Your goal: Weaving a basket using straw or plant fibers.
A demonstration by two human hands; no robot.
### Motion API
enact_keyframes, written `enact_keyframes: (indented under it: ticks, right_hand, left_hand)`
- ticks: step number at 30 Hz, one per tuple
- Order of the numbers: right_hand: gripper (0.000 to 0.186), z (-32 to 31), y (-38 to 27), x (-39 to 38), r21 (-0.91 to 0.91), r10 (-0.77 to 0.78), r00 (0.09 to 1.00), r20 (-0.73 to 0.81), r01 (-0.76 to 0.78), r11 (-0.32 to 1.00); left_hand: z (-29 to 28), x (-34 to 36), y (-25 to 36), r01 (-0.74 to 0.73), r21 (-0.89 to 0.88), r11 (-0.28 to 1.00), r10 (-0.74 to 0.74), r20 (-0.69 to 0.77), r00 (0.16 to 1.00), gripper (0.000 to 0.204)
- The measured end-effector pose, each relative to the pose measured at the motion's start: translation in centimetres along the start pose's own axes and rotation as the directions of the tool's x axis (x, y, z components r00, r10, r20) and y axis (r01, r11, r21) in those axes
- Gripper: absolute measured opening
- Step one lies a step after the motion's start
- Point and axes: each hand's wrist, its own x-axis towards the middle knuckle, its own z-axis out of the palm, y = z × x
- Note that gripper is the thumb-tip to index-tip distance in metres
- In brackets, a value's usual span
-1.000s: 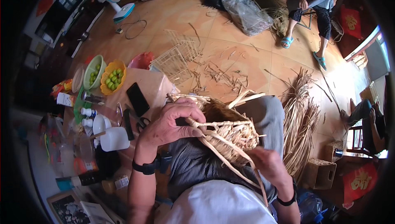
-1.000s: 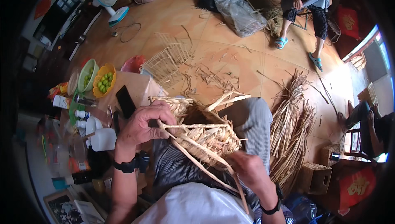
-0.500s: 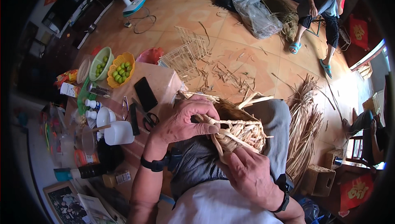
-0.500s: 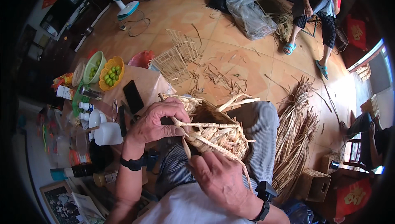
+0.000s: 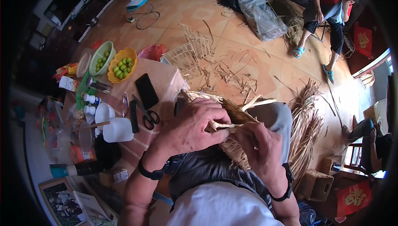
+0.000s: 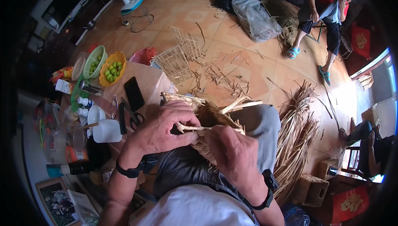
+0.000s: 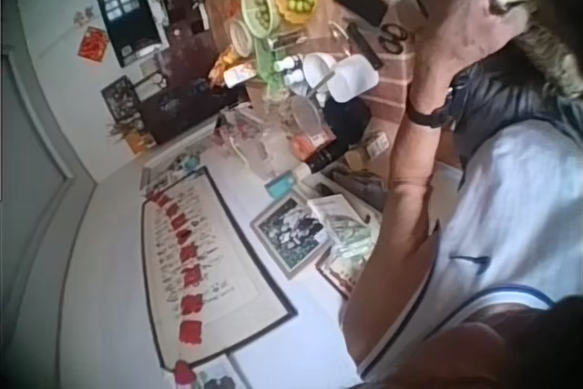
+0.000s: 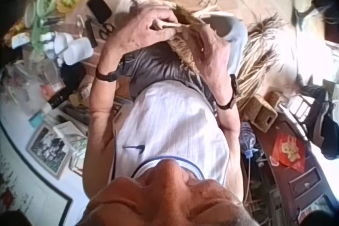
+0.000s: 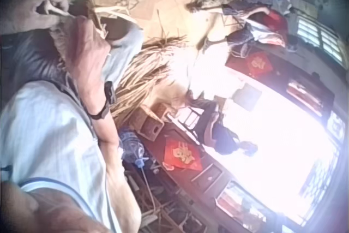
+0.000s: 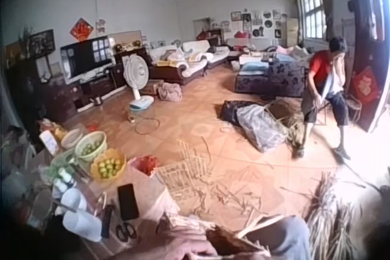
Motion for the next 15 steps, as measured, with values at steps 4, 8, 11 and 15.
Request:
enact_keyframes:
  ticks: [4,8,11,15]
  right_hand:
    - [0.030,-0.1,-0.9,-1.3,-0.039,-0.106,0.992,0.063,0.109,0.993]
    - [0.033,0.7,-0.7,-0.9,-0.016,-0.166,0.986,0.018,0.166,0.986]
    - [0.035,1.3,-0.9,-0.9,-0.062,-0.189,0.982,0.029,0.191,0.980]
    - [0.047,1.2,-1.6,-1.5,-0.305,-0.168,0.974,0.154,0.208,0.929]
  left_hand:
    - [1.0,-0.1,0.3,0.076,0.065,0.995,-0.071,-0.066,0.995,0.021]
    - [-1.6,0.3,0.4,0.083,-0.230,0.970,-0.047,0.160,0.986,0.032]
    - [-4.1,0.6,-1.6,0.291,-0.486,0.824,-0.112,0.364,0.925,0.037]
    - [-4.4,3.7,-2.7,0.265,-0.331,0.905,-0.078,0.485,0.871,0.031]
